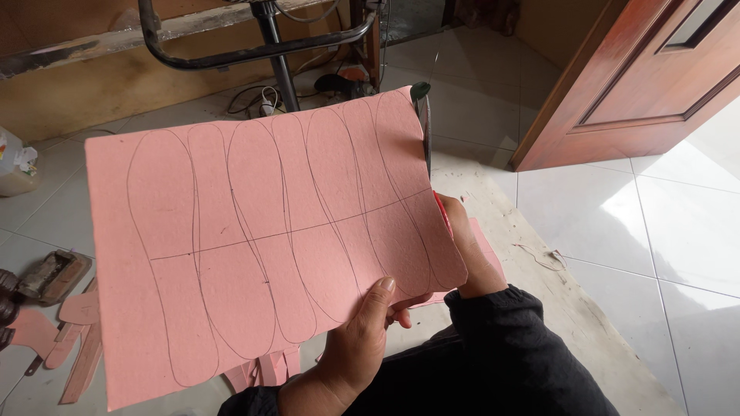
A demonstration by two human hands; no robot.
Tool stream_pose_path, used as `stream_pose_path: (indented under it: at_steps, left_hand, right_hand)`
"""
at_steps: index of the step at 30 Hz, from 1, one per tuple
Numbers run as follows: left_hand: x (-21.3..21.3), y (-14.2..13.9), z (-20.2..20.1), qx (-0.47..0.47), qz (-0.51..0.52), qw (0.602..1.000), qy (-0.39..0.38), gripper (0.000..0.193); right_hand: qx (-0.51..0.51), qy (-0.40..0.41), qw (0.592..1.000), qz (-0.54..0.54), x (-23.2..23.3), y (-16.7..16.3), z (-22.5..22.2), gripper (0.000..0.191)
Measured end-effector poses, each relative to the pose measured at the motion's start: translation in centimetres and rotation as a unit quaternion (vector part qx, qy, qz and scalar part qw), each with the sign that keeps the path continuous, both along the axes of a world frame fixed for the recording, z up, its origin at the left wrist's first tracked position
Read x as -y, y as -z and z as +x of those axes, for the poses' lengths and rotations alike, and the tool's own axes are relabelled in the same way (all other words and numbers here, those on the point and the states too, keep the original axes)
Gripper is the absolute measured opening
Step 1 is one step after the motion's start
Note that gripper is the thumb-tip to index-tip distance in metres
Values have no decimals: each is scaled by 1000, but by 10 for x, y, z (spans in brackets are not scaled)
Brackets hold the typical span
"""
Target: The person sits on the floor and uses red-handled scissors to cut a pink sheet along pre-drawn curved outlines. They rotate the sheet to follow the lines and separate individual shapes, placing finished pieces aside.
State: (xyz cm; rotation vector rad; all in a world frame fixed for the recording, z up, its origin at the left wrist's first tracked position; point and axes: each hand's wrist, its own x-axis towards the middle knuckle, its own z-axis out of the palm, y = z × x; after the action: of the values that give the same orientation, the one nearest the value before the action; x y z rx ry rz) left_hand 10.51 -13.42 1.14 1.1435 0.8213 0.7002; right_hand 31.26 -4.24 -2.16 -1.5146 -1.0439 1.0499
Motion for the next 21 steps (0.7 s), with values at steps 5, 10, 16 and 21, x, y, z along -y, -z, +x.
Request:
stream_pose_path:
  at_steps: [5,10,16,21]
  left_hand:
    - [-3,10,2,-13,55,998,17,56]
    - [-3,10,0,-26,28,999,6,60]
    - [-3,1,-5,-11,11,1000,-25,61]
    - [3,-9,-8,81,8,995,-52,44]
  right_hand:
    - [5,22,1000,-17,-9,9,4,33]
    - [113,-14,991,67,-11,19,11,30]
    - [97,1,995,8,-8,7,5,31]
    - [90,18,995,-27,-7,-7,3,29]
